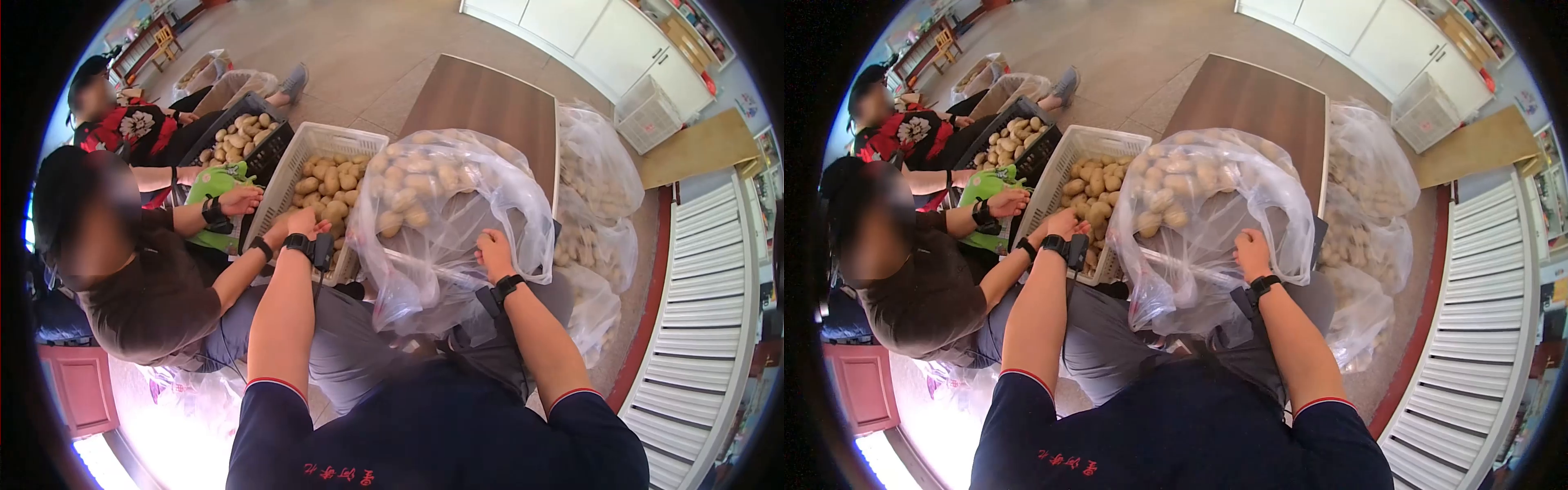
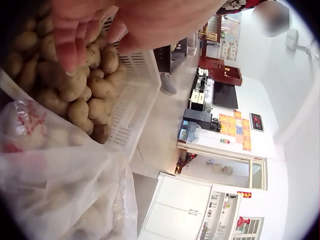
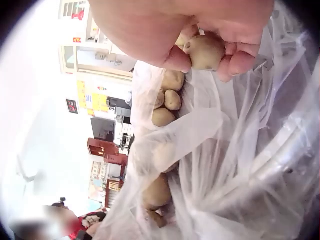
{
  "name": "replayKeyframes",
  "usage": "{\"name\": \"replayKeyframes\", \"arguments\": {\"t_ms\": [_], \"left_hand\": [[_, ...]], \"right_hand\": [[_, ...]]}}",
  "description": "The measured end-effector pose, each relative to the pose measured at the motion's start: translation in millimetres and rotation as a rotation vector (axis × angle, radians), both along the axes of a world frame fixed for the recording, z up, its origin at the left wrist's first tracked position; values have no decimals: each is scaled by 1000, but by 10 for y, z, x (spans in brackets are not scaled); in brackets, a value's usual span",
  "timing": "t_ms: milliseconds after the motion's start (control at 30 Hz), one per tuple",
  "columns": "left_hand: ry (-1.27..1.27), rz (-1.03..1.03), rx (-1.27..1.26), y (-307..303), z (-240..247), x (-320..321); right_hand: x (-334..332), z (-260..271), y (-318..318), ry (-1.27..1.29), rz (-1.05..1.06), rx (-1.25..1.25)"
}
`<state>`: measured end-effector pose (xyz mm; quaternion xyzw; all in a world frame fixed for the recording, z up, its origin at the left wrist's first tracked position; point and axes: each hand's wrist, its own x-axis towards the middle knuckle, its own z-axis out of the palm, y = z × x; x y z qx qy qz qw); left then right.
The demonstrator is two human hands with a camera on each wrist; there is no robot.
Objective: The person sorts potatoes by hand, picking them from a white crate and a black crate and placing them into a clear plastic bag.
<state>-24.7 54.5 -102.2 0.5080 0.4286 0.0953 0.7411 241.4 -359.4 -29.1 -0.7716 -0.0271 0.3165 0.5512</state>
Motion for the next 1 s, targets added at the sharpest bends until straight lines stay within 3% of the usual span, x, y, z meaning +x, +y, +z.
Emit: {"name": "replayKeyframes", "arguments": {"t_ms": [67,100,167,267,400,567,633,767,833,900,933,1000], "left_hand": [[96,476,-290,-298,519,215],[97,480,-289,-419,662,279],[9,342,-82,-616,875,372],[-64,216,-103,-790,1116,478],[-110,-17,-113,-1032,1353,592],[-67,-161,-95,-1286,1520,712],[-69,-294,-246,-1438,1685,748],[-98,-350,-313,-1320,1434,763],[-80,-226,-225,-1286,1443,745],[-62,-132,-177,-1206,1431,717],[-45,-40,-133,-1163,1413,697],[-23,79,-141,-1054,1308,660]], "right_hand": [[-26,49,34,58,-50,128],[-31,51,61,60,-46,128],[-50,44,114,65,-89,221],[-58,108,256,152,-14,317],[-293,584,646,256,90,302],[-629,957,1107,91,483,155],[-718,936,1204,87,536,187],[-763,773,1199,-7,586,239],[-724,659,1093,-59,568,255],[-647,582,924,-418,704,-114],[-646,529,826,-420,705,-110],[-688,408,607,-499,747,-432]]}}
